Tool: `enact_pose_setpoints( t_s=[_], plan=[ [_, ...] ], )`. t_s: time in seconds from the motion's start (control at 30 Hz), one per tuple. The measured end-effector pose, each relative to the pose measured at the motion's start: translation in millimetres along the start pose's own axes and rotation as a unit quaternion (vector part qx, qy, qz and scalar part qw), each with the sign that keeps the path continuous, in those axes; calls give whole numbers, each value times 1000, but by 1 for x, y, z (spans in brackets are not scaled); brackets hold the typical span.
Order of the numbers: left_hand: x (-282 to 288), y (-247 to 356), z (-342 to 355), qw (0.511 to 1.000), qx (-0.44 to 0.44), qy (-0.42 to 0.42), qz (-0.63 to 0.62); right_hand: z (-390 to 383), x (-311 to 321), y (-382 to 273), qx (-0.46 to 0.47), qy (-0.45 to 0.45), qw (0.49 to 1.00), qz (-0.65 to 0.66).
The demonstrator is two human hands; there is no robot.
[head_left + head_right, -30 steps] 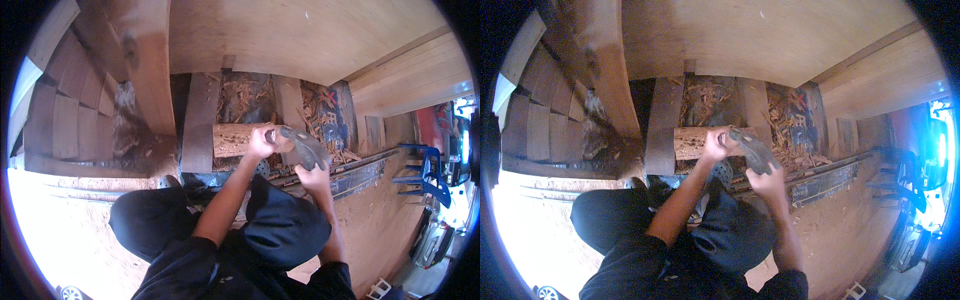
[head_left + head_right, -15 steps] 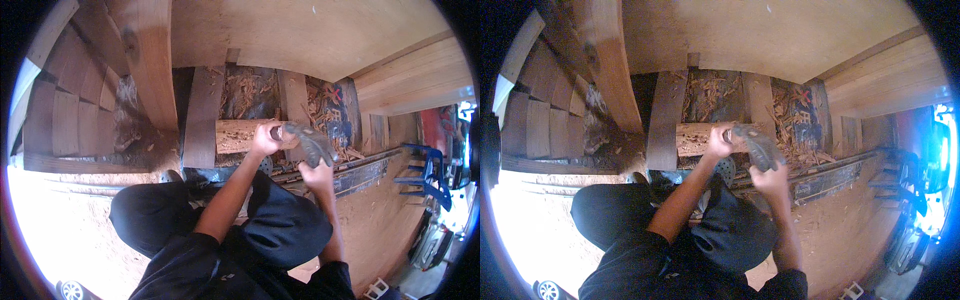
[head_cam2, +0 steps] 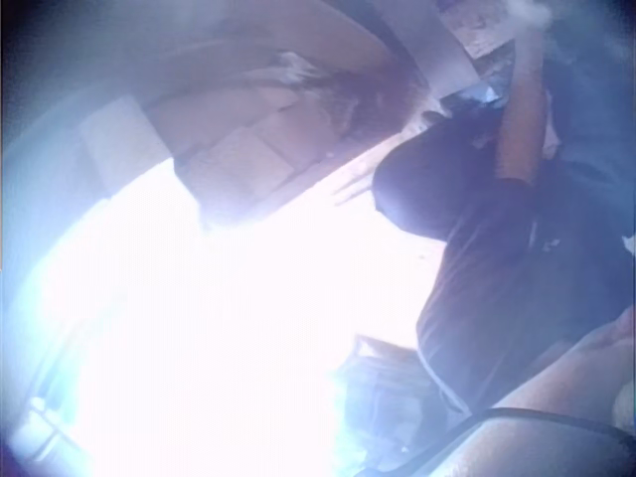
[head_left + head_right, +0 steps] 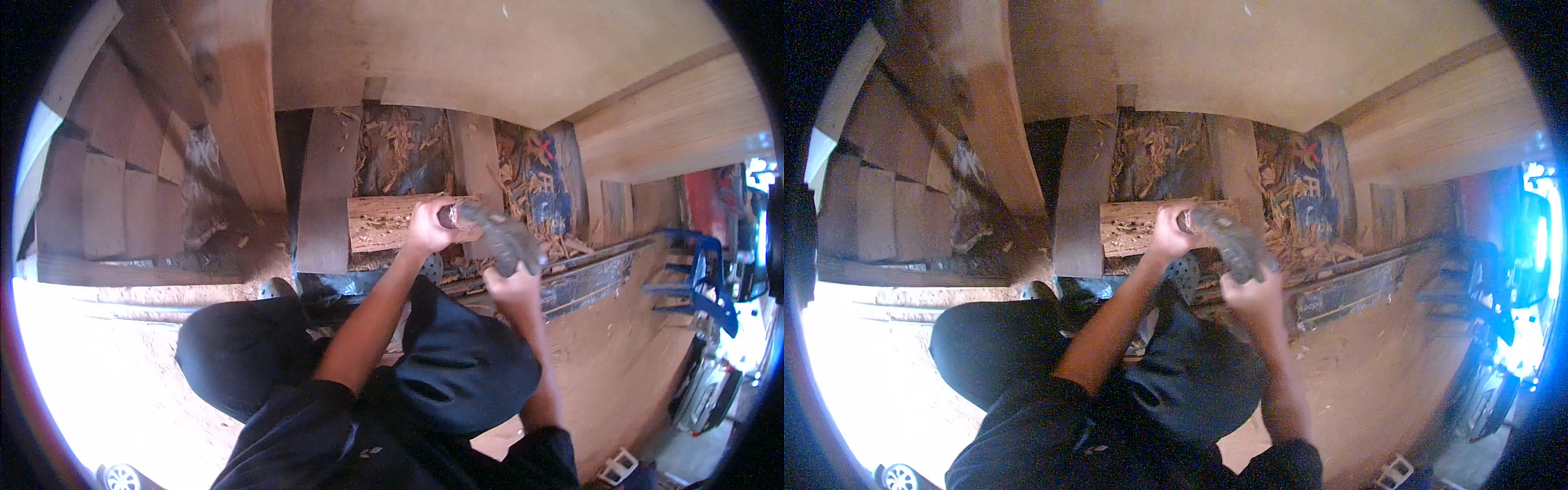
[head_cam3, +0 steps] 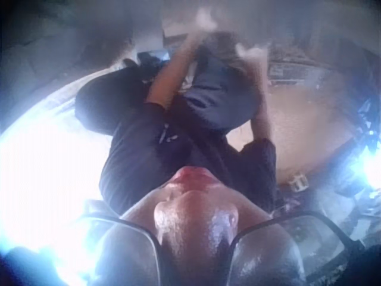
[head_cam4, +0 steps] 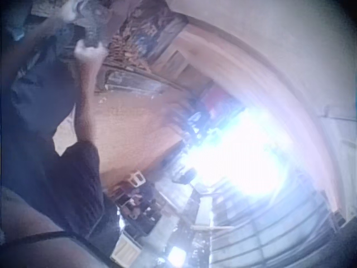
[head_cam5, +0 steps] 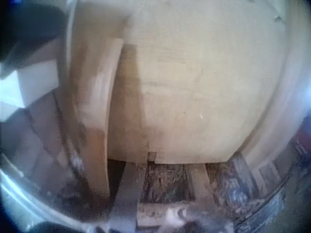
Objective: The person sits on the floor and uses a hammer and chisel to carve a piece of wood. They repeatedly strike the chisel to remove wood chips, shaping the wood piece.
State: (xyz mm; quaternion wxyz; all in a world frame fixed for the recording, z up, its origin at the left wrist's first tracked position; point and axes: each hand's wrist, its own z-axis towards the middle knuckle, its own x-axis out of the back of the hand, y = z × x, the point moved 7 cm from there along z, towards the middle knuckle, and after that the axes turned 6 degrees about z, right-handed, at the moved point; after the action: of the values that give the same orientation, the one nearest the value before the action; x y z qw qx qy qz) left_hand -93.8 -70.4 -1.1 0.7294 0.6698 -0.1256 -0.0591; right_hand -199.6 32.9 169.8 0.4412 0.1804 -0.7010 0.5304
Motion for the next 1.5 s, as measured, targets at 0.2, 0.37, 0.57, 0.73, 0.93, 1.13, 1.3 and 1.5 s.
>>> enact_pose_setpoints(
  t_s=[0.2, 0.37, 0.57, 0.73, 0.93, 1.13, 1.3, 1.5],
  plan=[
    [-3, -16, -6, 998, -29, 29, 41, -30, 127, -33, 131, -15, 973, 187],
    [-7, -23, -3, 999, -23, 30, 15, -38, 100, 5, 269, 126, 870, 394],
    [-6, -11, -4, 998, -62, 10, 20, -1, 8, 9, 6, 11, 998, 56],
    [-8, -17, -6, 999, -29, 7, 16, -36, 142, -27, 76, 145, 941, 296],
    [-6, -11, -7, 999, -37, 11, -17, -26, 47, 18, -14, 138, 977, 165],
    [-5, -10, -6, 995, -88, 37, 44, -14, 63, 9, -26, 73, 997, -21],
    [-11, -25, -6, 1000, -8, 6, -6, -30, 148, -18, 163, 169, 875, 422],
    [-8, -12, -7, 1000, -22, 5, -8, 7, -29, 16, -122, -89, 985, 82]
  ],
)
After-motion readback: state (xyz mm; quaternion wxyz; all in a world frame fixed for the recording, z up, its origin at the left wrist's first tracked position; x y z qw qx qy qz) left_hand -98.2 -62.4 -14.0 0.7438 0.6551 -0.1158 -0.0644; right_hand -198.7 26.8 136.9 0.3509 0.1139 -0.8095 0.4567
